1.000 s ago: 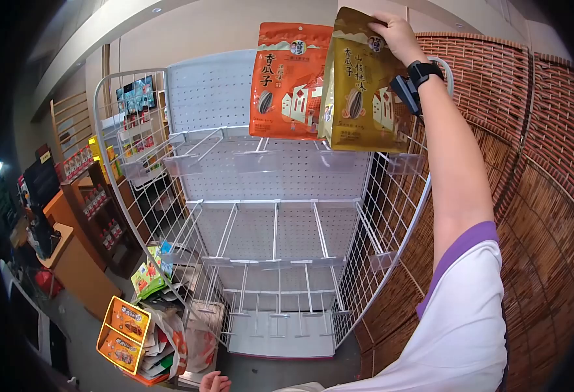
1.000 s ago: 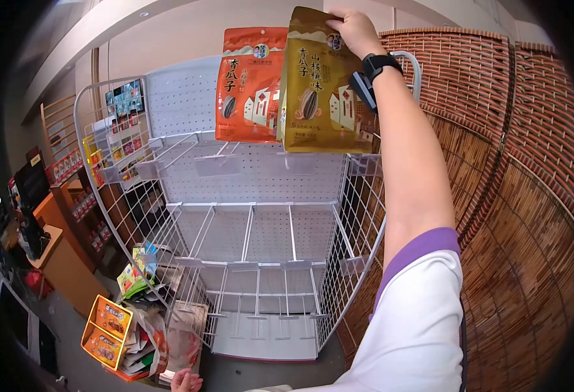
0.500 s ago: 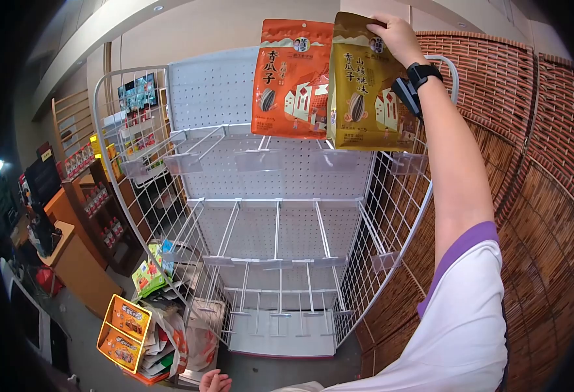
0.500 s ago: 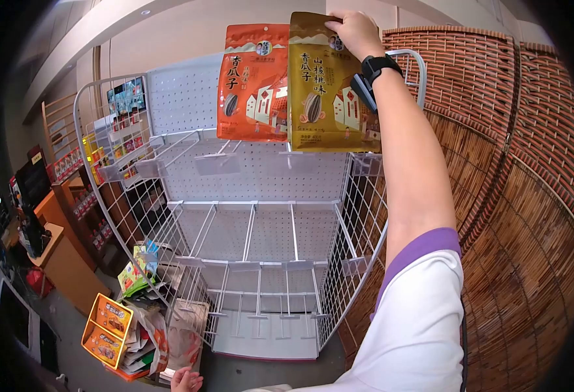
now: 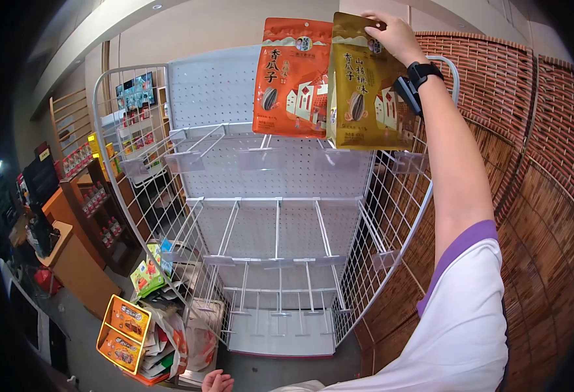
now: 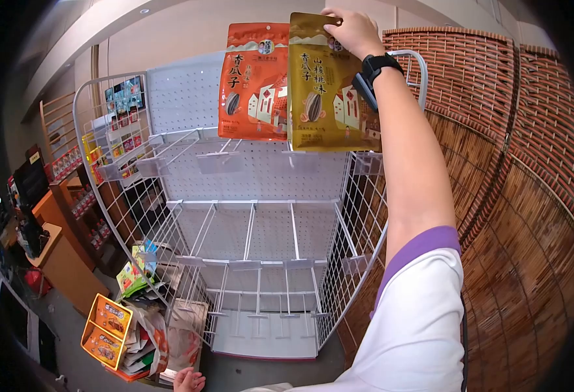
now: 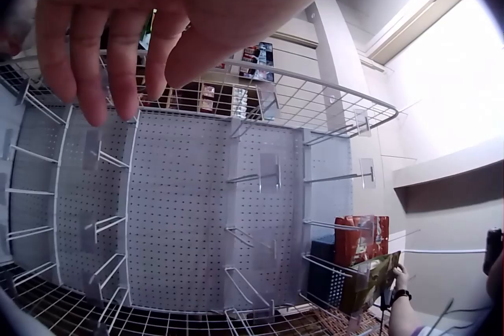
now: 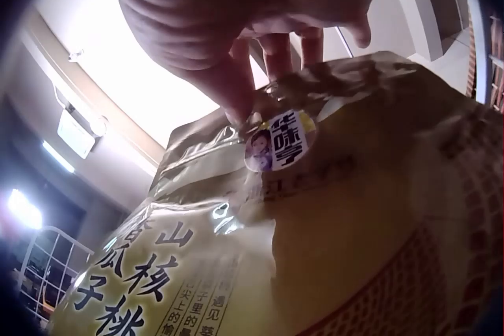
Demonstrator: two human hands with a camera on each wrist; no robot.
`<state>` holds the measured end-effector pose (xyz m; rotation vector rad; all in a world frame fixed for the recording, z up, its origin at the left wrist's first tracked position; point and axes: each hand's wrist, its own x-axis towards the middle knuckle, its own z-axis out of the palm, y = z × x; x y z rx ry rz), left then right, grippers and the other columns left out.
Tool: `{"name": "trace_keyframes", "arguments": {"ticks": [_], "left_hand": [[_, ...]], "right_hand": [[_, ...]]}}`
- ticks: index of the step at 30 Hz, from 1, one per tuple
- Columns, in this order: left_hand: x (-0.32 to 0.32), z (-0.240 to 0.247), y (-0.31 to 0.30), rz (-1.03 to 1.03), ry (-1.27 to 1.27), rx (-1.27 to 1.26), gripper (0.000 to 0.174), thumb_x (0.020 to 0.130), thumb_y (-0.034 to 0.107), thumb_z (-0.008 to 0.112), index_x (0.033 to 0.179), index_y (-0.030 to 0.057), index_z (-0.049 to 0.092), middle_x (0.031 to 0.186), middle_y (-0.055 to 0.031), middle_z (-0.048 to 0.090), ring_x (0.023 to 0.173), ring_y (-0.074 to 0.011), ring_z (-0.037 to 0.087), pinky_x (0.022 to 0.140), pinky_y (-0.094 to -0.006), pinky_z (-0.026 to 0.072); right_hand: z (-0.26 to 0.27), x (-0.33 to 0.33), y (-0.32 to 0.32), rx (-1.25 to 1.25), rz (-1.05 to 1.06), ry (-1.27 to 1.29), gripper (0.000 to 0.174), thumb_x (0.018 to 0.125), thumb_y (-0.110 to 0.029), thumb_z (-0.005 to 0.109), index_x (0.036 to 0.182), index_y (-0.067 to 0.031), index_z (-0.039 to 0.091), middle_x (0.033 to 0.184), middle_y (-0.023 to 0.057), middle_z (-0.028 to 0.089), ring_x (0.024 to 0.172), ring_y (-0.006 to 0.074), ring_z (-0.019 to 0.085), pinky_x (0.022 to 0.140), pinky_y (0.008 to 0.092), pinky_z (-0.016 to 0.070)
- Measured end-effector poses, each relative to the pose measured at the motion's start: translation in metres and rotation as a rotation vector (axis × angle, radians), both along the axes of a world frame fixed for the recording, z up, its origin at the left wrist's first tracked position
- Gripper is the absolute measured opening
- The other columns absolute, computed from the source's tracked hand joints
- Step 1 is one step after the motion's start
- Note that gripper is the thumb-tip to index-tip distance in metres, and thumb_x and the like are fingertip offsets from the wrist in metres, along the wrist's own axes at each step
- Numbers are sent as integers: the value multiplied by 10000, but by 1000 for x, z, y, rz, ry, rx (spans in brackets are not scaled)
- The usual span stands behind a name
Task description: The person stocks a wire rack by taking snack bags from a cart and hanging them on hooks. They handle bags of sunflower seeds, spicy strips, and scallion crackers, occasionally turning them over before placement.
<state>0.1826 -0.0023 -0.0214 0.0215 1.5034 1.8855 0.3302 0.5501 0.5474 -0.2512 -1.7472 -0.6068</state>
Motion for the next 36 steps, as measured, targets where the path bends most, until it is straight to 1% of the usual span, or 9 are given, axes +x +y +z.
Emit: {"name": "trace_keyframes", "arguments": {"ticks": [3,7,11,13,21,23,25,33,36], "left_hand": [[-2,-6,-1,-4,-12,1,226,916,159,567,1118,58,562,981,-104,633,903,-212,628,805,-314,520],[-5,-8,-1,-2,-17,-7,235,916,155,565,1127,54,557,977,-107,631,914,-212,622,810,-316,520],[-6,-13,1,1,-23,1,233,916,163,566,1126,63,562,967,-99,632,902,-198,618,795,-304,518],[-8,-18,0,-32,-19,-42,227,917,173,566,1120,72,567,961,-91,633,874,-182,617,774,-291,515],[-11,-48,9,-101,54,-70,222,916,170,559,1106,54,561,952,-72,635,851,-158,618,755,-270,503],[-3,-52,11,-63,90,-3,183,920,204,573,1028,57,591,842,-13,618,746,-85,580,650,-217,477],[0,-50,3,-124,149,48,220,930,215,555,1071,49,578,906,-24,607,838,-100,578,768,-239,477],[-29,-49,-58,20,117,-123,221,936,178,530,1117,55,555,999,-43,605,903,-120,584,808,-260,470],[-59,-56,-81,114,128,-104,196,926,155,536,1087,46,566,944,-36,611,856,-111,584,782,-250,474]], "right_hand": [[2,8,-14,18,55,-19,268,831,-218,605,1079,-121,634,879,60,655,808,197,631,762,302,496],[0,19,-31,-37,76,174,213,798,-101,614,999,-40,645,1034,149,645,925,254,609,807,360,475],[-18,27,-62,-10,298,301,148,866,-64,558,996,-50,630,860,44,656,811,111,616,742,236,480],[-38,18,-85,87,388,310,110,853,-51,553,932,-57,629,810,87,637,743,206,628,683,270,487],[-174,-23,-216,34,404,-130,145,761,44,615,889,-21,599,835,115,610,769,276,585,737,322,468],[-221,-43,-238,66,491,-327,182,749,74,606,910,-11,605,821,116,608,753,289,571,735,344,459],[-282,-72,-263,-140,696,-433,200,745,74,611,923,-18,612,815,120,609,747,297,568,727,350,457],[-578,-168,-341,-1743,1143,-841,121,902,-60,534,936,10,626,813,52,628,699,126,591,657,243,477],[-616,-188,-380,-2123,1093,-1097,157,929,-106,514,993,-4,614,814,53,618,709,113,591,642,239,503]]}}
